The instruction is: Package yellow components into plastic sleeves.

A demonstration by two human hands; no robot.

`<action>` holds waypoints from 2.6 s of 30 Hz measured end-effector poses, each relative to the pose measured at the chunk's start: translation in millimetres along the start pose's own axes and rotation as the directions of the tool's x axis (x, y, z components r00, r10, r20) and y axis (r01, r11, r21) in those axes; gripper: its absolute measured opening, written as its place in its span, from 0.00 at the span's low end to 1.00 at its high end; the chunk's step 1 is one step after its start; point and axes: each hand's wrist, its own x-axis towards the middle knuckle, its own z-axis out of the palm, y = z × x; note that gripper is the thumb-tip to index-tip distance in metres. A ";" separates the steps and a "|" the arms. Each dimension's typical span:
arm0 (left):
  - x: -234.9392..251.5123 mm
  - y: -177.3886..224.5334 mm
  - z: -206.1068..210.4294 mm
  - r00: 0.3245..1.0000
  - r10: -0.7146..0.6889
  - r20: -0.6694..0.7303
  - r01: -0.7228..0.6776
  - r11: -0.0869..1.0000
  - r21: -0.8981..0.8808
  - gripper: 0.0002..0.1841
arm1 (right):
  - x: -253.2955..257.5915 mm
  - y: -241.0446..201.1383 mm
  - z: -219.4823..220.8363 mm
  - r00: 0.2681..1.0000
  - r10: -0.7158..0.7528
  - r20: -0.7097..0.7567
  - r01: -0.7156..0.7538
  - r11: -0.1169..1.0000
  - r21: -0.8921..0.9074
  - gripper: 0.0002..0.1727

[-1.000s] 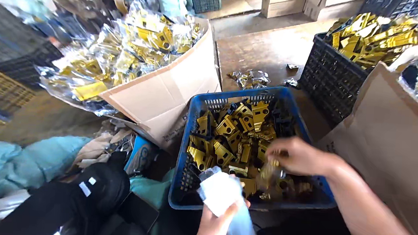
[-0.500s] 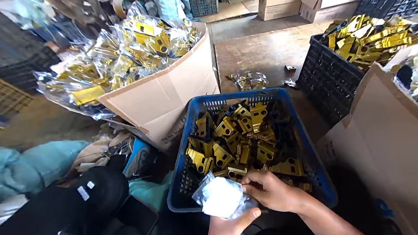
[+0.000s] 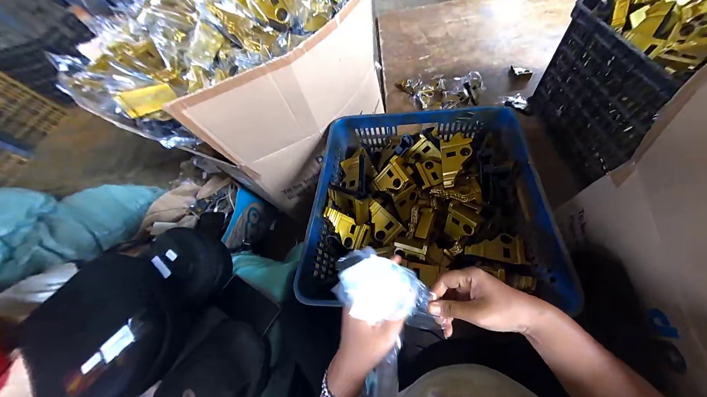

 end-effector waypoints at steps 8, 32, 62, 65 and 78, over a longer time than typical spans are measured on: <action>-3.4 -5.6 -14.9 0.990 0.137 0.019 -0.138 0.982 0.131 0.22 | 4.1 6.9 8.4 0.996 0.014 0.089 -0.019 0.998 0.053 0.05; -20.3 -6.3 -44.3 0.877 0.068 -0.475 -0.010 0.992 0.124 0.20 | 80.0 60.4 -15.6 0.927 0.376 -0.008 -0.199 0.473 -0.858 0.19; 17.4 19.8 29.1 0.990 -0.043 -0.132 0.058 0.992 0.115 0.26 | 32.4 -8.5 5.7 0.988 0.015 -0.153 -0.133 0.582 -0.802 0.31; 17.4 -6.2 30.1 0.993 0.114 -0.043 -0.102 0.969 0.223 0.23 | 41.2 -0.1 -5.7 0.971 0.050 -0.234 -0.167 0.842 -0.513 0.46; 3.9 15.2 12.1 0.999 -0.016 0.040 0.018 0.998 -0.067 0.13 | 11.1 -59.1 -49.5 0.983 0.135 -0.121 -0.179 0.621 -0.763 0.21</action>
